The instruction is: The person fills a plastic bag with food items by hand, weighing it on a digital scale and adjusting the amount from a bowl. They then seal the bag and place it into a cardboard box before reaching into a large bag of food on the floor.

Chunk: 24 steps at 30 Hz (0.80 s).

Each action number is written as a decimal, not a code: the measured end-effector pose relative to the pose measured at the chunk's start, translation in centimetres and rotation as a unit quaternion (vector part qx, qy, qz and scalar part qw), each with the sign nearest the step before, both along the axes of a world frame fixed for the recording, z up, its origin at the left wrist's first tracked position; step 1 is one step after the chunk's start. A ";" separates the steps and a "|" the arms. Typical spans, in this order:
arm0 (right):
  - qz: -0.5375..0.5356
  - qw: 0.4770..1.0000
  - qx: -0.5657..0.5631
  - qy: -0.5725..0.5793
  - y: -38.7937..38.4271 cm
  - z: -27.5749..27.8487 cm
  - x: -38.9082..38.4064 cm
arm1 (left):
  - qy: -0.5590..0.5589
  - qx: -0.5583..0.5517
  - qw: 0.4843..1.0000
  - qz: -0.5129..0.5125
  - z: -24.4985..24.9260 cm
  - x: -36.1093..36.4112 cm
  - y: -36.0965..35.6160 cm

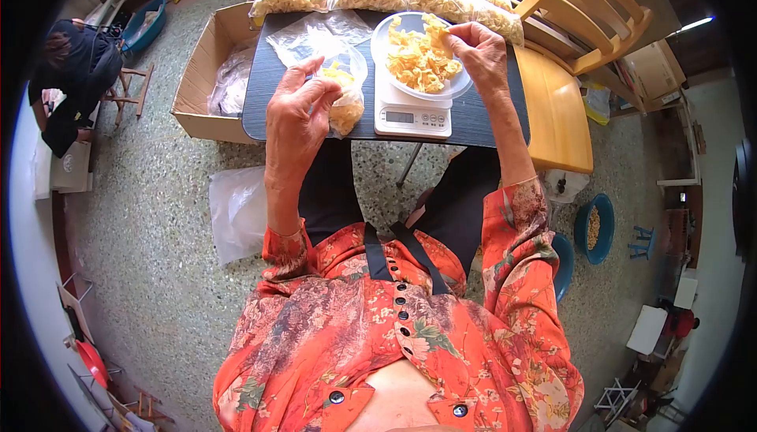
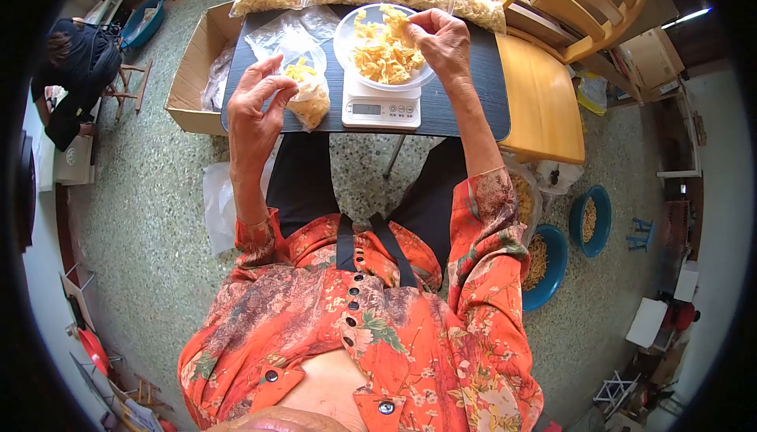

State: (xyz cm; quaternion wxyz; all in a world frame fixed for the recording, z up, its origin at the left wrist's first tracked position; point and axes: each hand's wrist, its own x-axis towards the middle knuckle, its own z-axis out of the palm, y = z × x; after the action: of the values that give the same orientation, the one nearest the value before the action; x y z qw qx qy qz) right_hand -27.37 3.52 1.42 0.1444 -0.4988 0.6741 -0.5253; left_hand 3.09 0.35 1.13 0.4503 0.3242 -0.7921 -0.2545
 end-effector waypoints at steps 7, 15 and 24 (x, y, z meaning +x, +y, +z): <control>0.018 0.948 -0.048 -0.315 0.3 -0.1 -0.6 | 0.009 0.004 1.000 -0.006 -0.2 0.3 -0.3; 0.070 0.880 -0.118 -0.454 0.3 1.4 -0.2 | 0.018 0.008 1.000 -0.010 -0.3 0.3 -0.3; 0.182 0.833 -0.102 -0.512 0.5 3.5 3.1 | 0.037 0.010 0.999 -0.021 -0.6 0.0 -0.5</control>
State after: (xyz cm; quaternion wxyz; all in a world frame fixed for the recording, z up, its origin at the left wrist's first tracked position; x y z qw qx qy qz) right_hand -24.28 4.04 4.88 0.5099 -0.2845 0.3432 -0.7357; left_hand 3.11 -0.11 0.50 0.4704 0.3024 -0.7790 -0.2835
